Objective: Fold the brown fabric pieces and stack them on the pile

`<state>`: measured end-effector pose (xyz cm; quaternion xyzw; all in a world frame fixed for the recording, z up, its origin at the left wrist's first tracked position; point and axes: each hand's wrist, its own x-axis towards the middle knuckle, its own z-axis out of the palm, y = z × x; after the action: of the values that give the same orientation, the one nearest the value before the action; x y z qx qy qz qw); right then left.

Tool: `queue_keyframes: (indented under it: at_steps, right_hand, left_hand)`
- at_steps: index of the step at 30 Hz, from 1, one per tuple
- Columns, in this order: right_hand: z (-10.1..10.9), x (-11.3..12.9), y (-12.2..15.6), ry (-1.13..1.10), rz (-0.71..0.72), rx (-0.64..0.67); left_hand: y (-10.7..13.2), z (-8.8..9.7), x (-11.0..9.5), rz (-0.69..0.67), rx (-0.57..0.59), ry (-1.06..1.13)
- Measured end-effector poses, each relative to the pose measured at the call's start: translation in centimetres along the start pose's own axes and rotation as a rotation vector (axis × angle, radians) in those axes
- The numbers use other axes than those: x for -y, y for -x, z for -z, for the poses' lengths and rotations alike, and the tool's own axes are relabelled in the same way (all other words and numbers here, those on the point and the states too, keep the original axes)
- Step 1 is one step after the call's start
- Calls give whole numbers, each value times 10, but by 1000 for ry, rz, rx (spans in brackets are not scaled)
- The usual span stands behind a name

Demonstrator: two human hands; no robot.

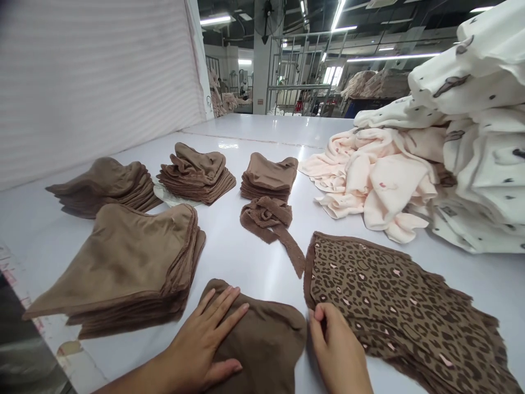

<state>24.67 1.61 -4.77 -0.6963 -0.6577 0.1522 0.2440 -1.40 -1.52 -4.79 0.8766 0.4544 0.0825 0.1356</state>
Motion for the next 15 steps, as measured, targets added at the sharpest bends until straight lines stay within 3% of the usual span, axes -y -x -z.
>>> queue_keyframes:
  at_steps: [2, 5, 8, 12, 15]
  right_hand:
    - [3, -1, 6, -20, 12, -70]
    - [3, 8, 13, -79, 154, -97]
    - [-3, 20, 9, -91, 223, -54]
    - [-12, 24, -5, -84, 155, 82]
    - [-10, 20, -8, -141, 156, 260]
  left_hand:
    - [3, 2, -1, 3, -31, -76]
    - [-1, 6, -8, -10, -115, -143]
    - [-16, 11, -11, 113, -186, -162]
    - [-37, 21, -9, 361, -132, -148]
    - [-38, 31, -5, 336, -85, -91]
